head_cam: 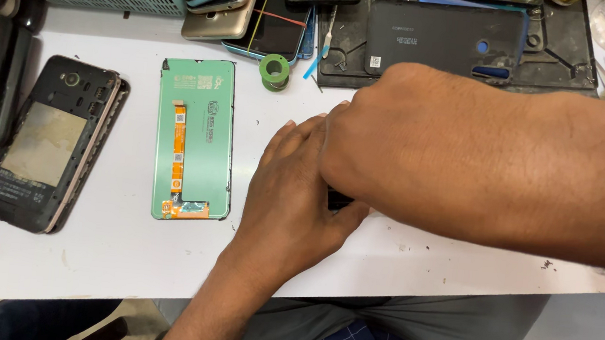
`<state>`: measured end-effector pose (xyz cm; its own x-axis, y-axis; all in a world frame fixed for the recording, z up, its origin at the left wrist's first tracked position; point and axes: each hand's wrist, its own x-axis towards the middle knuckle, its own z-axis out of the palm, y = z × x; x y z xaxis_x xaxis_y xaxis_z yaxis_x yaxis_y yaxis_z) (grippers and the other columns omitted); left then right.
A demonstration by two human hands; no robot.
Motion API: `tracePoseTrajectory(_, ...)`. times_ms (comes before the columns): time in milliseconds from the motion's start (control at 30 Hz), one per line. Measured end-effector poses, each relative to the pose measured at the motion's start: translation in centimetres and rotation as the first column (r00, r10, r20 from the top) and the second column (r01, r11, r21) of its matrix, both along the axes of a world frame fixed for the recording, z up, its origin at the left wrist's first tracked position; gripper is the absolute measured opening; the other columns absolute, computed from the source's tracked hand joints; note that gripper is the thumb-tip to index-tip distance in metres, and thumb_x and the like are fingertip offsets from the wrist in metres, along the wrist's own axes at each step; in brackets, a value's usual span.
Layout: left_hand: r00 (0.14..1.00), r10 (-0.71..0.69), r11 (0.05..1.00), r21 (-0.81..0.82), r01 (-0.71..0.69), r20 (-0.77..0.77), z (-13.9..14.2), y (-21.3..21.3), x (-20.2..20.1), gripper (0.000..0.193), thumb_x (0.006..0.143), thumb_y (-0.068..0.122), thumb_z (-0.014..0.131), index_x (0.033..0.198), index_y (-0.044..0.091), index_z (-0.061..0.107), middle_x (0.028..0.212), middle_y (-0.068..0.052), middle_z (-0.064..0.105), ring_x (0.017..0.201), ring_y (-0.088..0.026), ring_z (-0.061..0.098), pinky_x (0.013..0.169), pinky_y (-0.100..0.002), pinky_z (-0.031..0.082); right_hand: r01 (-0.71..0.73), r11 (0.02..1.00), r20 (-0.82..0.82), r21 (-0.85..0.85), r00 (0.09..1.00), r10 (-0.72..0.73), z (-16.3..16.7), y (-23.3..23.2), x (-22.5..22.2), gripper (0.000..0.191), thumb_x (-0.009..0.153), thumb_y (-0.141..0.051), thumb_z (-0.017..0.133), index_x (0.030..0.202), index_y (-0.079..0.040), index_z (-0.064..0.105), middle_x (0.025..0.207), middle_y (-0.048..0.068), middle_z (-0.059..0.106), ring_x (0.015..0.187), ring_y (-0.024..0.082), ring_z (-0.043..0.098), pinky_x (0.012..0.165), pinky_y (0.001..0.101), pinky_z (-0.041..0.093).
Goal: The person uses a purple screwdriver to remove screws from the back of a disassembled mobile phone. They then use their fingers to lift and remove a metal shielding plate from the phone's interior.
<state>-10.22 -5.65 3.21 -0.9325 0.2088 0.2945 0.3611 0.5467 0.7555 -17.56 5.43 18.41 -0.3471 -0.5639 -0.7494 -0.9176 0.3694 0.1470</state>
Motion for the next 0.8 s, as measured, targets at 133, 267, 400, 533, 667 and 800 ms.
tracePoseTrajectory(133, 0.995, -0.011, 1.0, -0.028, 0.008, -0.104, -0.2, -0.2, 0.0, 0.075, 0.071, 0.021, 0.089, 0.135, 0.005, 0.051, 0.136, -0.019, 0.062, 0.134, -0.038, 0.052, 0.117, -0.054, 0.031, 0.055, 0.998, 0.012, 0.011, 0.998, -0.055, 0.3, -0.8, 0.3, 0.012, 0.081, -0.013, 0.07, 0.091, -0.007, 0.067, 0.086, 0.009, 0.07, 0.077, 0.026, 0.073, 0.065, 0.0369, 0.058)
tracePoseTrajectory(267, 0.999, -0.021, 1.0, -0.018, 0.02, -0.048, 0.2, -0.1, 0.0, 0.076, 0.071, 0.021, 0.089, 0.135, 0.009, 0.051, 0.134, -0.014, 0.064, 0.132, -0.037, 0.054, 0.117, -0.054, 0.031, 0.06, 0.997, -0.01, 0.047, 0.998, -0.06, -0.2, 0.1, 0.1, 0.009, 0.082, -0.011, 0.068, 0.088, -0.004, 0.069, 0.088, 0.013, 0.073, 0.082, 0.028, 0.073, 0.069, 0.0388, 0.059)
tracePoseTrajectory(400, 1.0, 0.003, 1.0, 0.002, -0.003, 0.027, 0.6, 0.1, -0.2, 0.096, 0.066, 0.021, 0.089, 0.147, 0.0, 0.042, 0.133, -0.016, 0.064, 0.13, -0.038, 0.054, 0.117, -0.054, 0.03, 0.042, 0.947, -0.176, -0.32, 0.979, -0.103, -0.9, 5.0, 0.1, 0.016, 0.079, -0.023, 0.072, 0.085, -0.009, 0.073, 0.093, 0.01, 0.073, 0.081, 0.03, 0.073, 0.063, 0.0434, 0.057)
tracePoseTrajectory(533, 1.0, -0.012, 1.0, -0.028, 0.013, 0.027, 0.7, 0.2, -0.4, 0.096, 0.065, 0.02, 0.09, 0.146, 0.0, 0.042, 0.133, -0.014, 0.066, 0.131, -0.038, 0.054, 0.118, -0.053, 0.03, 0.215, 0.811, -0.237, -0.544, 0.888, -0.394, -1.4, 14.0, -1.3, 0.027, 0.084, -0.034, 0.073, 0.104, -0.015, 0.076, 0.09, 0.007, 0.076, 0.077, 0.028, 0.073, 0.063, 0.0419, 0.057)
tracePoseTrajectory(667, 1.0, -0.01, 0.999, -0.042, 0.011, 0.027, 1.0, 0.4, -0.4, 0.096, 0.064, 0.02, 0.089, 0.146, 0.0, 0.043, 0.133, -0.016, 0.065, 0.13, -0.039, 0.054, 0.114, -0.052, 0.032, 0.534, 0.625, -0.304, -0.569, 0.57, -0.763, -3.6, 23.3, -4.4, 0.028, 0.105, -0.03, 0.06, 0.122, -0.011, 0.07, 0.089, 0.01, 0.075, 0.076, 0.025, 0.073, 0.069, 0.037, 0.057)
tracePoseTrajectory(800, 0.999, 0.013, 1.0, -0.006, -0.013, 0.044, 1.5, 0.7, -0.3, 0.093, 0.064, 0.021, 0.09, 0.143, 0.0, 0.047, 0.13, -0.017, 0.064, 0.125, -0.037, 0.057, 0.106, -0.047, 0.042, 0.53, 0.335, -0.097, -0.779, 0.426, -0.9, -7.6, 30.2, -5.2, 0.032, 0.101, -0.023, 0.067, 0.121, 0.001, 0.069, 0.087, 0.02, 0.068, 0.074, 0.032, 0.066, 0.065, 0.0427, 0.052)
